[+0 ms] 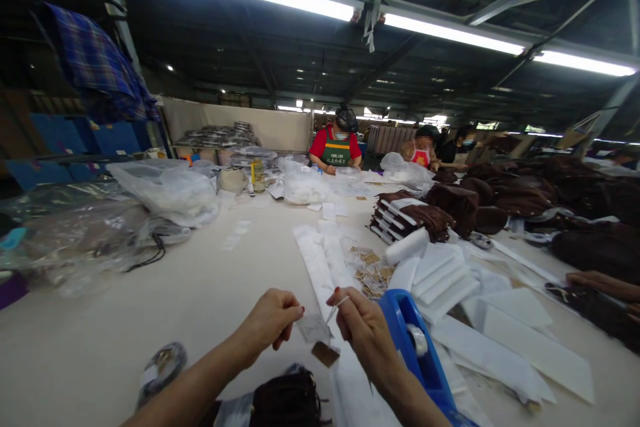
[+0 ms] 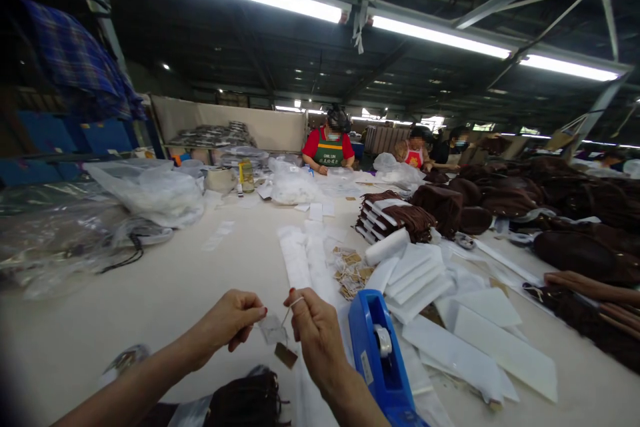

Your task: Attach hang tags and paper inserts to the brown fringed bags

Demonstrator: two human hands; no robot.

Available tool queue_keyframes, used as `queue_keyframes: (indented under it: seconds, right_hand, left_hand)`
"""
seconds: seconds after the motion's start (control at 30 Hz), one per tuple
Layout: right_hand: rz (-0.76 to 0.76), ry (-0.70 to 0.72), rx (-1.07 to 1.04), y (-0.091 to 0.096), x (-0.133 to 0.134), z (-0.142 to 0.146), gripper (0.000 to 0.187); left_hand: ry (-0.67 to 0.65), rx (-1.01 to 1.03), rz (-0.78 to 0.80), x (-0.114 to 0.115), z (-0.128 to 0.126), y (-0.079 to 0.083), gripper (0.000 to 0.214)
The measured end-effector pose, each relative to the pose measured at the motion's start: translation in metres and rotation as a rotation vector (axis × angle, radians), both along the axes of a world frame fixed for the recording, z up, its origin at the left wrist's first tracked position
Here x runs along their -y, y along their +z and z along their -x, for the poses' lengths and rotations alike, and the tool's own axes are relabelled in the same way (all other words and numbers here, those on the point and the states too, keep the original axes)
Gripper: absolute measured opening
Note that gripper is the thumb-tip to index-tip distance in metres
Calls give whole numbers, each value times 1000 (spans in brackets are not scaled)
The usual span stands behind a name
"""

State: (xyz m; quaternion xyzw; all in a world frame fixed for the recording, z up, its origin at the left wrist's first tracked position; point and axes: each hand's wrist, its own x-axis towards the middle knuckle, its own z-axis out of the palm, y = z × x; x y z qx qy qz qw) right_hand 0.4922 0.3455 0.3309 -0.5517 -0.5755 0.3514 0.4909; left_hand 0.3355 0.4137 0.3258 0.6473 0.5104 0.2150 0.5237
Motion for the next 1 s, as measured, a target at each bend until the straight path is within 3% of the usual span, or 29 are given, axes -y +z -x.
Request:
queue_keyframes:
  seconds: [0.37,0.67,0.83,1.0]
  right_hand:
    - [-80,-9,47,11,-7,-18,38]
    - [0,-55,58,-1,-12,-32,37]
    - [217,-89,-134,4,-44,-58,17]
    - [194,-305,-181,9,-89,-92,11]
  left_hand:
    - [69,-174,-138,-7,7,-3,17]
    - [161,-115,-145,-18,23,7,22]
    - [199,-39,-129,-25,38,16,40]
    - [229,54,-115,-21,50,21,46]
